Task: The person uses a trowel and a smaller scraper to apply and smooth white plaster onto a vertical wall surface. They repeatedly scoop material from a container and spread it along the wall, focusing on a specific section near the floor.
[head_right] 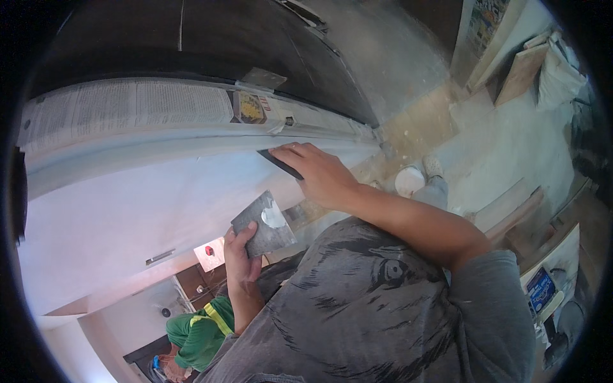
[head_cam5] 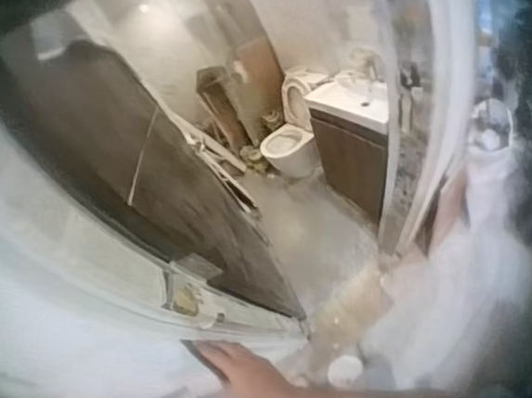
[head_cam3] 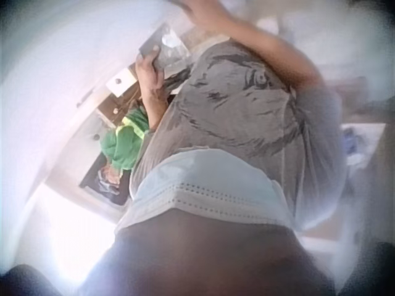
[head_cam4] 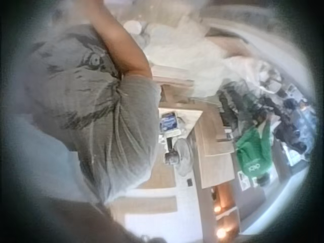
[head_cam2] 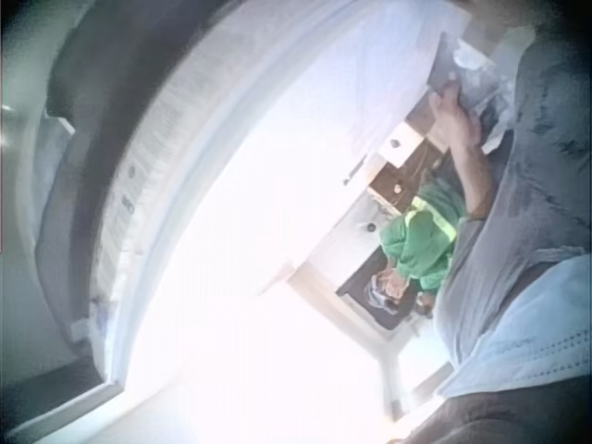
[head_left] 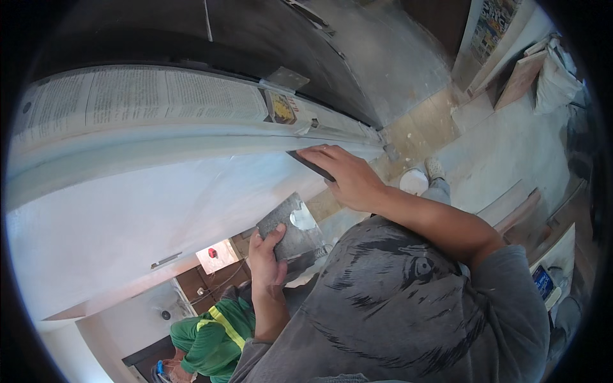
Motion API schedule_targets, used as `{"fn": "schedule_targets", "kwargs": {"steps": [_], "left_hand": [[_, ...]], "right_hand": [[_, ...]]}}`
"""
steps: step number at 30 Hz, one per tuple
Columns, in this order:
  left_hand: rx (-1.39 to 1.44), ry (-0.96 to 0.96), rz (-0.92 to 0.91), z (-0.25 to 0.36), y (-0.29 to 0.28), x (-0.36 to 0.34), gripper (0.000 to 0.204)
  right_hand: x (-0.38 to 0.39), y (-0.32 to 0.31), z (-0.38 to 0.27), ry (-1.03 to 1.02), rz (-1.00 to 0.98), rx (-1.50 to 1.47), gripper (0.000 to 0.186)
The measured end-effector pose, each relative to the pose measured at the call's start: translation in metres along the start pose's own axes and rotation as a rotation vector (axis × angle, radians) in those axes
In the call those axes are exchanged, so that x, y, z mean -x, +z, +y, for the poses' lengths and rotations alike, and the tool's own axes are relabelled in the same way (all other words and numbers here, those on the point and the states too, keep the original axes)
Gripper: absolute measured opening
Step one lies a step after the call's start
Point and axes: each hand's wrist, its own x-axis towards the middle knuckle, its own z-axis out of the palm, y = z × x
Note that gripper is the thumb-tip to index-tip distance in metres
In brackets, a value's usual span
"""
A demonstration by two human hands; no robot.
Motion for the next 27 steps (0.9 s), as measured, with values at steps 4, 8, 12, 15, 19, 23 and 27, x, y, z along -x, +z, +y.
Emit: {"fn": "schedule_targets", "kwargs": {"steps": [4,8,12,15,19,23,27], "left_hand": [[-0.014,0.0,-0.015,0.006,0.007,0.0,0.033],[-0.088,-0.042,-0.016,0.005,0.006,-0.006,0.035],[-0.154,-0.081,-0.016,0.007,0.004,-0.007,0.037],[-0.174,-0.076,-0.01,0.008,0.003,-0.007,0.038],[-0.163,-0.076,0.006,0.005,0.004,-0.007,0.038],[-0.183,-0.097,-0.002,0.005,0.0,-0.007,0.037],[-0.126,-0.105,-0.023,0.001,-0.001,-0.01,0.037]], "right_hand": [[0.009,-0.01,0.007,0.015,0.031,-0.02,0.057],[-0.004,-0.003,0.035,0.077,0.151,-0.09,0.059],[-0.014,0.006,0.043,0.056,0.141,-0.067,0.053],[-0.019,0.012,0.047,0.02,0.14,-0.052,0.051],[-0.024,0.016,0.042,0.028,0.148,-0.05,0.051],[-0.026,0.019,0.038,0.027,0.144,-0.051,0.054],[-0.017,0.026,0.032,0.053,0.169,-0.076,0.059]]}}
